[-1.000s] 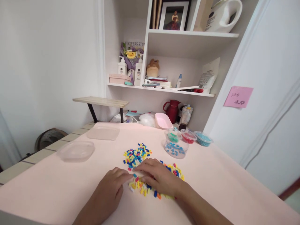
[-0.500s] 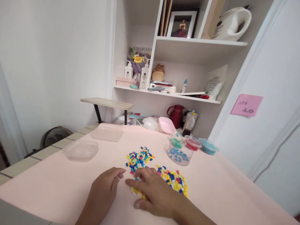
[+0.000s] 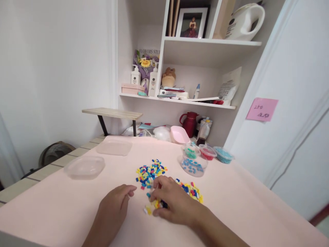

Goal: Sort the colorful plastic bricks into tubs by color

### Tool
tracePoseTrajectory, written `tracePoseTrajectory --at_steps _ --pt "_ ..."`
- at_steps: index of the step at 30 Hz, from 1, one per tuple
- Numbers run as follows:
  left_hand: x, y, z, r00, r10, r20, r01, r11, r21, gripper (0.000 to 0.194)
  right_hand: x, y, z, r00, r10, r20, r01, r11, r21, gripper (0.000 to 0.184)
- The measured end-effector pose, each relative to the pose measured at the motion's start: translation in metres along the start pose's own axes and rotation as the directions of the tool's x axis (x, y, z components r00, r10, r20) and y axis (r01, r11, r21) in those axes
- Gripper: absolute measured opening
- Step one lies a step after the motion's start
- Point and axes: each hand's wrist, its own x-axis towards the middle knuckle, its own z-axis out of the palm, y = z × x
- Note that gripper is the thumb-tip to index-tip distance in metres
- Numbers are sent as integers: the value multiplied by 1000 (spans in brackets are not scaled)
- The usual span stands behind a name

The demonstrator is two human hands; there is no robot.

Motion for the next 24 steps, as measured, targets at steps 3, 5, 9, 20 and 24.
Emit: tracePoseTrajectory --at_steps 3,5,9,20,24 --pt "0 -1 1 1000 15 -3 -15 1000 -6 39 0 -2 -1 999 -20 -32 20 1000 23 46" --pt "0 -1 1 1000 25 3 -25 1000 -12 38 2 -5 1 996 -82 -20 83 996 31 49" --pt "1 -2 1 999 43 13 -42 999 -12 37 6 -4 11 981 -196 2 196 980 13 31" --pt "2 1 -1 995 46 85 -51 997 62 39 -2 21 -11 998 -58 34 59 998 -36 7" --pt "2 1 -2 995 54 83 -60 996 64 39 -10 28 -31 999 45 -4 -45 999 -16 12"
